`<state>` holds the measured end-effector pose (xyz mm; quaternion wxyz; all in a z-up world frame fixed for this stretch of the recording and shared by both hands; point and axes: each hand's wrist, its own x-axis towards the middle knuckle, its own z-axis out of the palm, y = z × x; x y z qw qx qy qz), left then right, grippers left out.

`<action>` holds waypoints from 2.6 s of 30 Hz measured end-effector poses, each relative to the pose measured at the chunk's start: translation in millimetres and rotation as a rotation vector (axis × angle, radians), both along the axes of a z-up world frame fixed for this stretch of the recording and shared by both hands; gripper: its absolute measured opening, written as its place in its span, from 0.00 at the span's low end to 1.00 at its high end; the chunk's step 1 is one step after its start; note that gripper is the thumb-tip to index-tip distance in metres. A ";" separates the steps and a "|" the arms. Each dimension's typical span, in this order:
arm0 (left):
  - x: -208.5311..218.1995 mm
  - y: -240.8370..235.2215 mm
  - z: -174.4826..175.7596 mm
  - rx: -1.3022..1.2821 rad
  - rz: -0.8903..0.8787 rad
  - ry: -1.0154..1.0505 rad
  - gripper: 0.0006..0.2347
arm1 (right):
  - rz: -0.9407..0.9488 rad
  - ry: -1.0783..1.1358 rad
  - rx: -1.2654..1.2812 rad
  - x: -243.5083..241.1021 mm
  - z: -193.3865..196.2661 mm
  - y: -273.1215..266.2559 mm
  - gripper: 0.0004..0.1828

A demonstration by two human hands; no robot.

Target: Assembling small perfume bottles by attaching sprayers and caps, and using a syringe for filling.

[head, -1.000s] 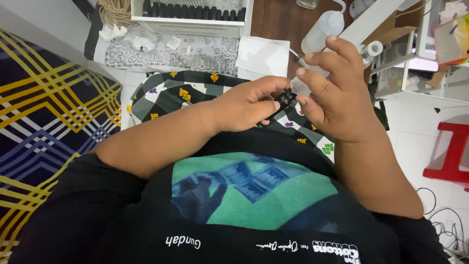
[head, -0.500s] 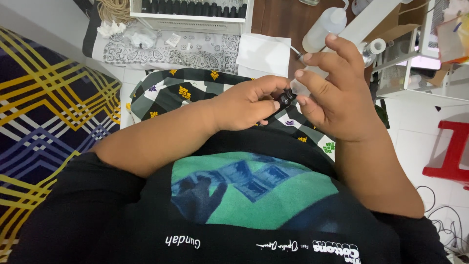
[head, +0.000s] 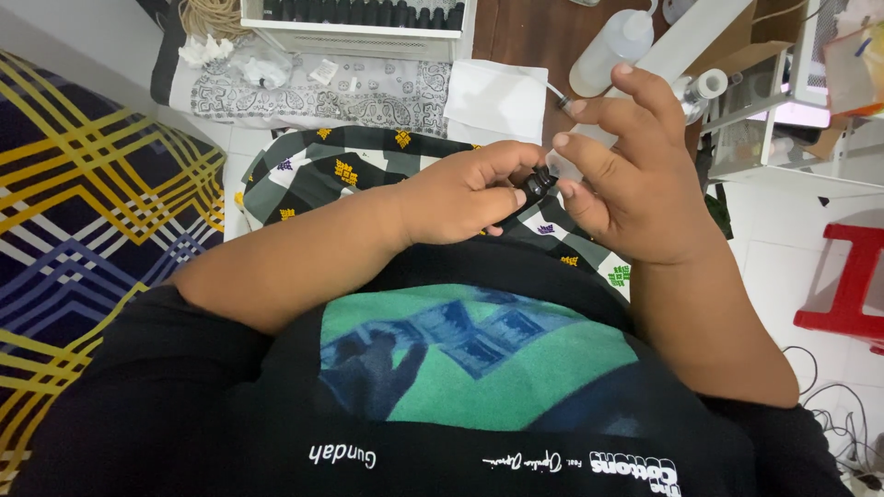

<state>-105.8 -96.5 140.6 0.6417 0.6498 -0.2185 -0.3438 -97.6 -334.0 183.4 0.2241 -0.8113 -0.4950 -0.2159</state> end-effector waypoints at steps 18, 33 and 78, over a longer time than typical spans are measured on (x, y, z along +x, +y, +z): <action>1.1 2.1 9.5 0.082 0.007 0.022 0.15 | 0.000 -0.036 0.003 3.6 -3.6 2.2 0.19; 1.2 2.0 2.9 0.017 0.010 0.023 0.14 | 0.002 -0.025 0.002 4.5 -4.5 2.8 0.18; 24.4 16.3 -74.4 -0.093 -0.027 -0.200 0.13 | 0.126 -0.413 -0.101 8.2 -35.2 27.3 0.10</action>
